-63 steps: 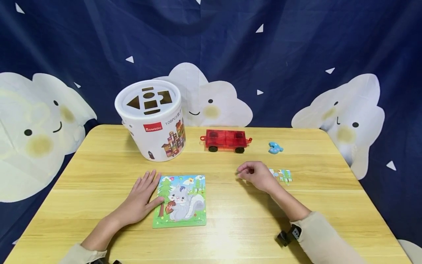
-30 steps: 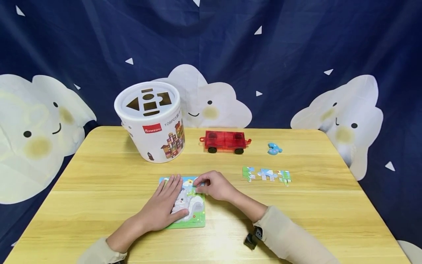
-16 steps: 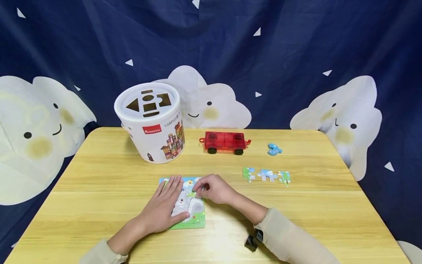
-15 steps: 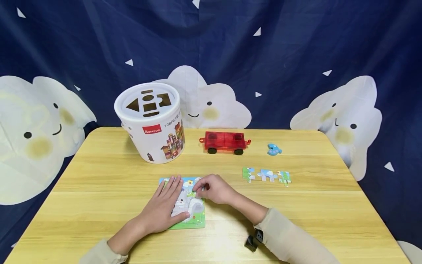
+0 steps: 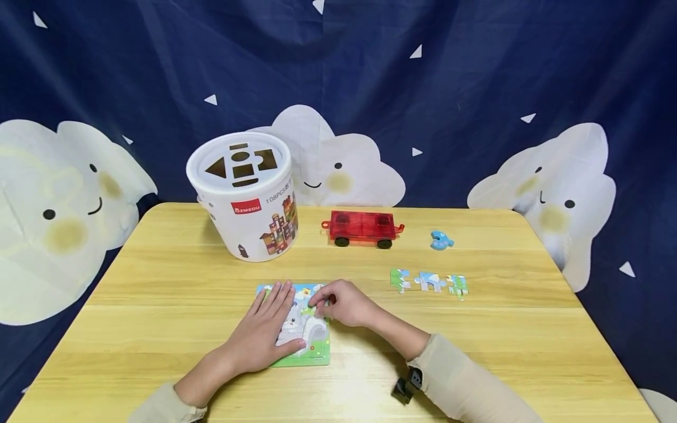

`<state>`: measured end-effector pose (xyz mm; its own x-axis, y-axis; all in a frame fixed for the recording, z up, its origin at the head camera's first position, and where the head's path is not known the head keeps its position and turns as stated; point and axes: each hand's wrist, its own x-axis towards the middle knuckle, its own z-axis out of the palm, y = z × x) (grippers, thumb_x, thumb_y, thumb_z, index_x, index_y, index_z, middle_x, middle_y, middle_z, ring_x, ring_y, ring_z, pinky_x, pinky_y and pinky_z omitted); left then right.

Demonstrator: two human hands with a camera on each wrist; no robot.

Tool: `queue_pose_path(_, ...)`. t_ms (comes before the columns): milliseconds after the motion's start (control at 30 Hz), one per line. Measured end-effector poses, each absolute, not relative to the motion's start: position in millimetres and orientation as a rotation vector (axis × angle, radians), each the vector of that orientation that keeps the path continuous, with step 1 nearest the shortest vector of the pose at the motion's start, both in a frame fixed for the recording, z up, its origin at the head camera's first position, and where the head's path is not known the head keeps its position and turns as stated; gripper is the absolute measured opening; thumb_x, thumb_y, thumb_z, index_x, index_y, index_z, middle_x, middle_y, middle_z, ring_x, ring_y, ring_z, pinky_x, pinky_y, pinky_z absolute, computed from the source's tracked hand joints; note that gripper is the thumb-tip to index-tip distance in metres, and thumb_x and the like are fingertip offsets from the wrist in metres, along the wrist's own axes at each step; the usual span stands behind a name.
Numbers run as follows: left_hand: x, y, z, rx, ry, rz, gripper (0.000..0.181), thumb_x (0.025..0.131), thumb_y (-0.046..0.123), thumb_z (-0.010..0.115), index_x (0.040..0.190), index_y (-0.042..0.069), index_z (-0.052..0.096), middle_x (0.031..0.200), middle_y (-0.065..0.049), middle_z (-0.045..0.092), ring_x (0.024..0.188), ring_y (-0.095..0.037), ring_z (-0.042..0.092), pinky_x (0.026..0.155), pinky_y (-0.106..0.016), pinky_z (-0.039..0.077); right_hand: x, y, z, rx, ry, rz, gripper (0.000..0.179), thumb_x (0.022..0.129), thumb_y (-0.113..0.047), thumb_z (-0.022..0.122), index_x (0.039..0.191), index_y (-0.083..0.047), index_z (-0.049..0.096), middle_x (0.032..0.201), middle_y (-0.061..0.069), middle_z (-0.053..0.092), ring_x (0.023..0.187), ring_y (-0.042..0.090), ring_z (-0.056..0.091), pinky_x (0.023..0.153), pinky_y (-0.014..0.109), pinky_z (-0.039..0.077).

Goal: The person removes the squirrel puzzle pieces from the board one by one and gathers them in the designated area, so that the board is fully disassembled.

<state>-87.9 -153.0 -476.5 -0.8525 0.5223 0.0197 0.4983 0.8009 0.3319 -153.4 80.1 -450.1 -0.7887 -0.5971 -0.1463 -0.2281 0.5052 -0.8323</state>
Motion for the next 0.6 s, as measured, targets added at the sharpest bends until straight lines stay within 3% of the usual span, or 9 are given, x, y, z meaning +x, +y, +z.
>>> queue_pose_path(367,-88.3,-152.3,-475.8,0.818,2.919,0.469,0.1,0.096,0.068,0.052,0.16,-0.002,0.022,0.169,-0.016,0.012,0.156,-0.032,0.008,0.124,-0.056,0.007,-151.6,77.5,-446.9,-0.727,2.359,-1.156,0.013,0.092,0.0,0.073,0.1,-0.007,0.08,0.082,-0.006,0.064,0.069,0.008,0.049,0.063,0.021,0.042)
queue_pose_path(600,-88.7,-151.4,-475.2,0.792,2.911,0.458,0.108,0.09,0.075,0.053,0.16,-0.001,0.022,0.169,-0.015,0.011,0.156,-0.032,0.008,0.124,-0.055,0.005,-150.7,78.4,-447.2,-0.746,2.345,-1.162,0.014,0.091,0.001,0.073,0.102,-0.007,0.078,0.091,0.002,0.069,0.07,0.008,0.05,0.063,0.021,0.043)
